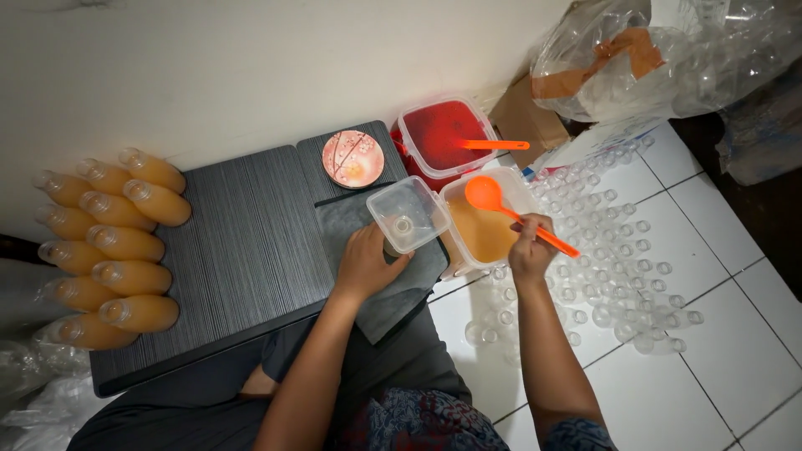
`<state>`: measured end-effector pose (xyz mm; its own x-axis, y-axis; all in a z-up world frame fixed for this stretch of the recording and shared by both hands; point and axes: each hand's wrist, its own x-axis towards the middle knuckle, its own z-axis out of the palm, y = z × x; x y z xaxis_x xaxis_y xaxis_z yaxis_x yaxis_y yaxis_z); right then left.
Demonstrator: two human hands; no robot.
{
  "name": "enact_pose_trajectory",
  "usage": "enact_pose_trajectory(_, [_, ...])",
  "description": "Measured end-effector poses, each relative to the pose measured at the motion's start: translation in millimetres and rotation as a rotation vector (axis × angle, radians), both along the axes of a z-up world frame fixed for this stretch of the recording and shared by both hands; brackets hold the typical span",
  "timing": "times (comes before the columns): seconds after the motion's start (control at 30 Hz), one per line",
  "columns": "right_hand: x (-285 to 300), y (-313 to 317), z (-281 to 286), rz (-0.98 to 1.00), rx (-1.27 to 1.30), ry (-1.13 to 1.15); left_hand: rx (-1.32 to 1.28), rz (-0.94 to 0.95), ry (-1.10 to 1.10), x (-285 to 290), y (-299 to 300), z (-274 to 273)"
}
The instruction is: The person uses a ladle to transfer a light-colored liquid from a large container into individual plastic bottles through a funnel. They fill several bottles, move them to a different part of the workspace, and continue the process.
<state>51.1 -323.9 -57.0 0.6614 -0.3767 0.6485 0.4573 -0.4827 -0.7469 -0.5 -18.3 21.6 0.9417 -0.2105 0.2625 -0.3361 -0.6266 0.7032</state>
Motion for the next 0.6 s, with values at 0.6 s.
enact_pose_trajectory(0.6, [-41, 59, 111, 0.355, 0.100, -0.286, -0.006, 0.015, -0.032, 1, 2, -3])
